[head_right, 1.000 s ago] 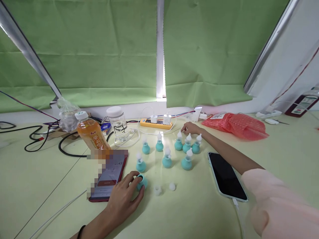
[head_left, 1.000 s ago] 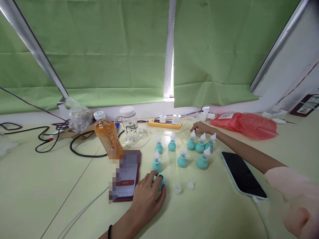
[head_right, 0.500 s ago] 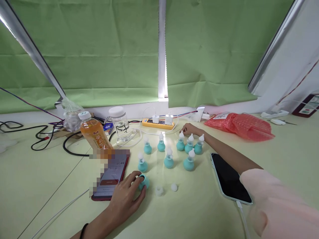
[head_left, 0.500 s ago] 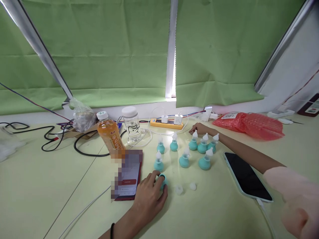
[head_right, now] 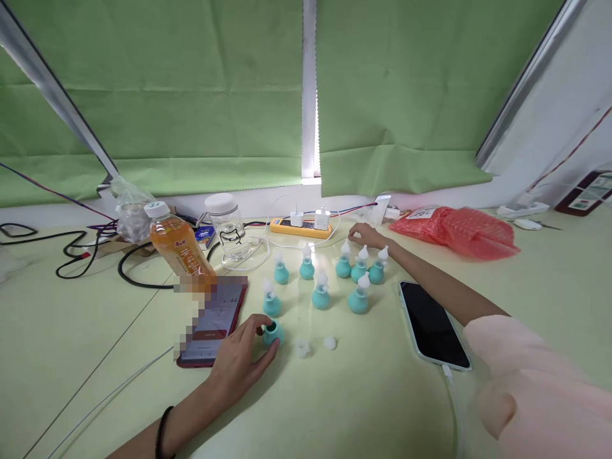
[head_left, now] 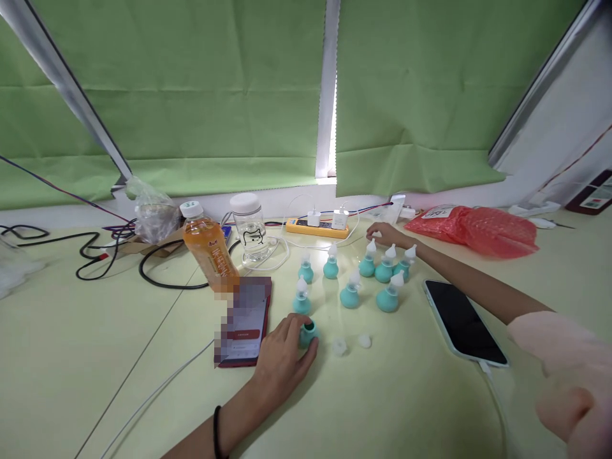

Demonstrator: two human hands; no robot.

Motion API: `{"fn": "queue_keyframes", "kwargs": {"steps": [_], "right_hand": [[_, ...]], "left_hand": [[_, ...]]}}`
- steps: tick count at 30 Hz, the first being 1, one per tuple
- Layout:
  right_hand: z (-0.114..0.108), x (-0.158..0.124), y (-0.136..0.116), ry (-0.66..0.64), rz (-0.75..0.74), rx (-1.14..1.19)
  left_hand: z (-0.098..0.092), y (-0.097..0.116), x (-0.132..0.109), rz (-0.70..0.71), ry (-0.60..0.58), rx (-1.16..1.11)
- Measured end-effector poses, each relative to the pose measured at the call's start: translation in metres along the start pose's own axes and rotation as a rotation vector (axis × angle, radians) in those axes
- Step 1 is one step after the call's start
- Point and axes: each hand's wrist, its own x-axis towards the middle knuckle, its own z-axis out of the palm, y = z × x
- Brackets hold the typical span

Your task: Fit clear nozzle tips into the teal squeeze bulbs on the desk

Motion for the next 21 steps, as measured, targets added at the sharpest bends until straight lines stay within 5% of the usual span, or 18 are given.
{"fn": "queue_keyframes", "kwargs": {"steps": [3, 7, 10, 12, 14, 16, 19, 21], "right_hand": [[-0.01, 0.015, 0.001, 0.033, 0.056, 0.017], [-0.034, 0.041, -0.018, 0.285, 0.132, 0.058], [-0.052, 0.033, -0.065, 0.424, 0.137, 0.116], [-0.056, 0.003, -0.109, 0.416, 0.012, 0.219], [-0.052, -0.043, -0.149, 0.31, -0.141, 0.196], [-0.041, -0.094, -0.177, 0.067, -0.266, 0.155], [-0.018, -0.156, -0.187, -0.215, -0.374, 0.169], [-0.006, -0.179, -0.18, -0.255, -0.308, 0.212]], "left_hand": [[0.003, -0.002, -0.001, -0.059, 0.045, -0.087], [0.005, 0.0, -0.001, -0.133, 0.064, -0.206], [0.002, 0.002, 0.0, -0.145, 0.068, -0.274], [-0.001, 0.004, 0.002, -0.108, 0.077, -0.26], [-0.003, 0.007, 0.002, -0.022, 0.121, -0.187], [-0.002, 0.01, 0.0, 0.144, 0.202, -0.063], [0.005, 0.02, -0.003, 0.483, 0.252, 0.161], [0.011, 0.029, -0.003, 0.618, 0.209, 0.288]]}}
